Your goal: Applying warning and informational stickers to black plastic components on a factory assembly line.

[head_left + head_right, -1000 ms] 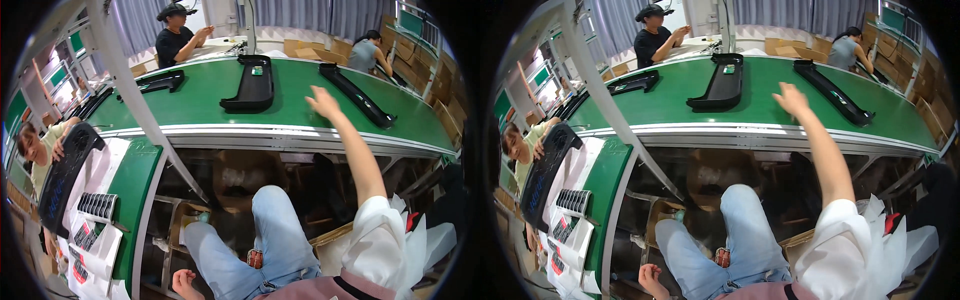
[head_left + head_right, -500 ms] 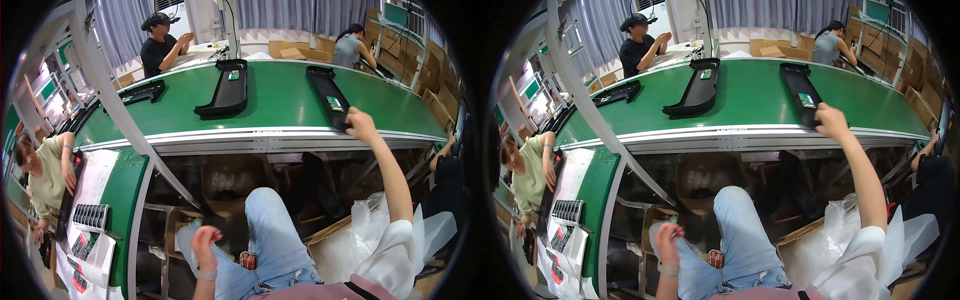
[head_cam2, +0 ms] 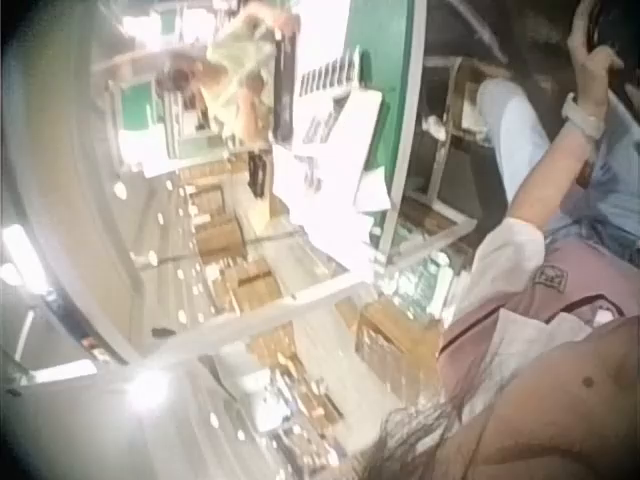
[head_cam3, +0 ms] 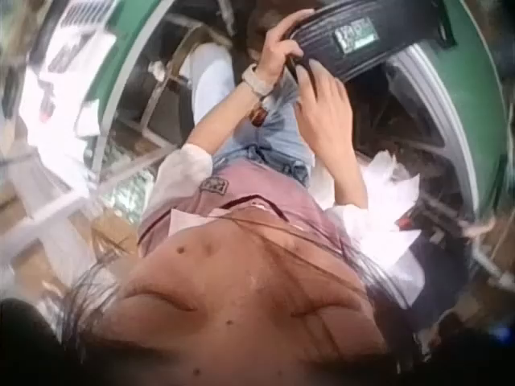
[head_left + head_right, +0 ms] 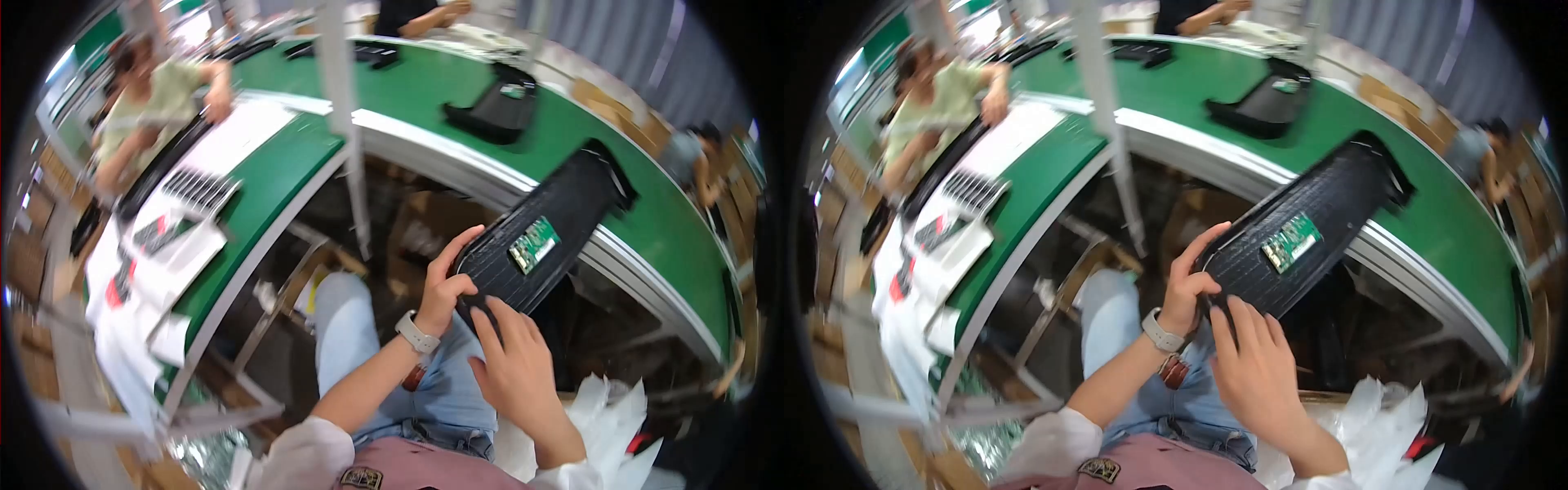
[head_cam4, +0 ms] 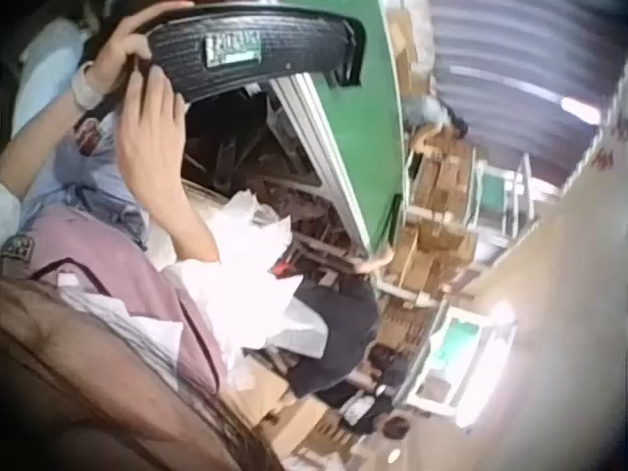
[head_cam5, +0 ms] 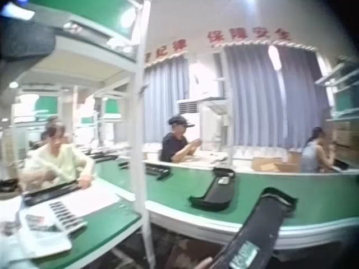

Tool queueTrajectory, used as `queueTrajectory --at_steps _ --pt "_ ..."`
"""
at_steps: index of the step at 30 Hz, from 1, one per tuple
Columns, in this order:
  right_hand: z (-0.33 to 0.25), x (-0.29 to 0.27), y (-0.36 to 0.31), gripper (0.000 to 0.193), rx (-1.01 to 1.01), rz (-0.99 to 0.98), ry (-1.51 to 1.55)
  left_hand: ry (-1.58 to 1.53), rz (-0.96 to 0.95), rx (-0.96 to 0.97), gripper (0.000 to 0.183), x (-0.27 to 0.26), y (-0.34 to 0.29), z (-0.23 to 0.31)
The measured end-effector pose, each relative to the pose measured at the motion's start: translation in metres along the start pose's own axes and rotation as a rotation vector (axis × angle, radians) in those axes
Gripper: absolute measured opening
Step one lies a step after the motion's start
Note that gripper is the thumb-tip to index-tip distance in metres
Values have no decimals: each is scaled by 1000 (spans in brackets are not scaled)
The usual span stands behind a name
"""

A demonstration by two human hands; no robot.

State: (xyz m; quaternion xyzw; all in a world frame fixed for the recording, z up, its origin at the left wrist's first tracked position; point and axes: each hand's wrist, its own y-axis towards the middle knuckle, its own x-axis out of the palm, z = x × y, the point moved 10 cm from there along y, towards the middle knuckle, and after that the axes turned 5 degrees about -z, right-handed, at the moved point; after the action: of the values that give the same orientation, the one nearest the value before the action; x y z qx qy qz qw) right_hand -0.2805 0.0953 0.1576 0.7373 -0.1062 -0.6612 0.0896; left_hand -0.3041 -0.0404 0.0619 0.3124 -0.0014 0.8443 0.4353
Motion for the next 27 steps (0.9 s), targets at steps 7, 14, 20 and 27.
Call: queueTrajectory --at_steps 7,14,20,27 --pt "-75 -57 -9 30 -492 -66 373 -50 112 -143 91 -176 -138 50" --pt "-116 17 107 19 -684 -170 473 170 148 -357 81 -255 -260 29" --pt "-247 71 199 25 -883 21 548 1225 545 -80 28 -248 -283 96" --pt "-359 161 318 57 -446 -291 928 1205 560 138 12 -171 -284 177"
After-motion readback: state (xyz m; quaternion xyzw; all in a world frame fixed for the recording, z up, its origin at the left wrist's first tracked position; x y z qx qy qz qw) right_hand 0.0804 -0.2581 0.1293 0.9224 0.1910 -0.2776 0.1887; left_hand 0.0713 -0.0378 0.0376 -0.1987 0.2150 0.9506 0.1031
